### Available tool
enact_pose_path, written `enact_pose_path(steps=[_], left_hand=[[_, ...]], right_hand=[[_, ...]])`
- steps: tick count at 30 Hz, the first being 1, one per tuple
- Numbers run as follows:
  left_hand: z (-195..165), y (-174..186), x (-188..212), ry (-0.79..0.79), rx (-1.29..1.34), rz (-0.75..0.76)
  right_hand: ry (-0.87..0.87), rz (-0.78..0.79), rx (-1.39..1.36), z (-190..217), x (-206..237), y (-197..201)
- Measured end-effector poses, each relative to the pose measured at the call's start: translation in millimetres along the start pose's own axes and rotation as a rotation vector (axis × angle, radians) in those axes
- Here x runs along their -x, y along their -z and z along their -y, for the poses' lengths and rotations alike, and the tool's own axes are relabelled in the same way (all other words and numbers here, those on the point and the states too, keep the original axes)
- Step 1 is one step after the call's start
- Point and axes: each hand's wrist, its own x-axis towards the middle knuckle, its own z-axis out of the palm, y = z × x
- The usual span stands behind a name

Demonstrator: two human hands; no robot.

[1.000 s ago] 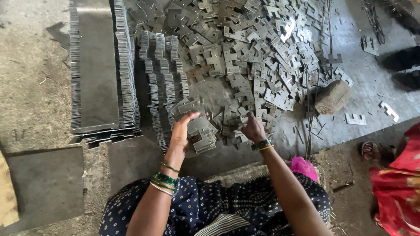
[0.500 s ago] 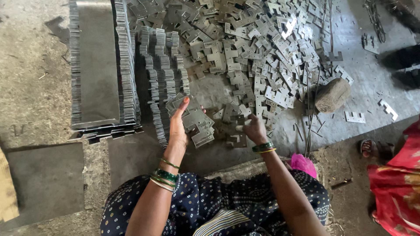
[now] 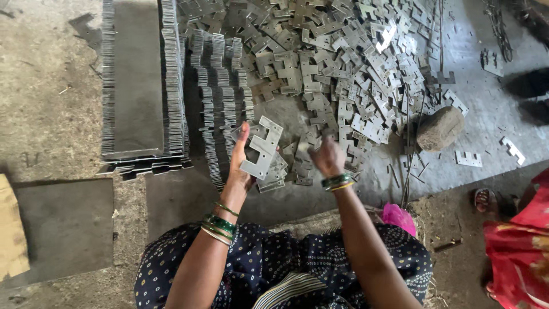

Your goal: The person sits on the floor among piles of small punched metal plates, picks plates one at a time from a scattered heap, aligns them in their hand, and stacks them onto growing piles beside them, occasionally setting a plate aside.

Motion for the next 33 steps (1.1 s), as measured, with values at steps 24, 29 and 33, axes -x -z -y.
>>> enact_pose_path(steps=[24, 29, 33], left_hand=[[-10.4, -16.9, 14.5, -0.151, 0.034, 0.004], [-9.4, -12.1, 6.8, -0.144, 0.108, 0.011], [-8.9, -9.9, 5.3, -0.129, 0.124, 0.017]], right_hand=[[0.161, -0.363, -0.189, -26.2, -9.8, -68.1], [0.200, -0.358, -0.063, 0.2, 9.3, -79.5], [0.412, -0.464, 0.132, 28.2, 28.0, -77.8]])
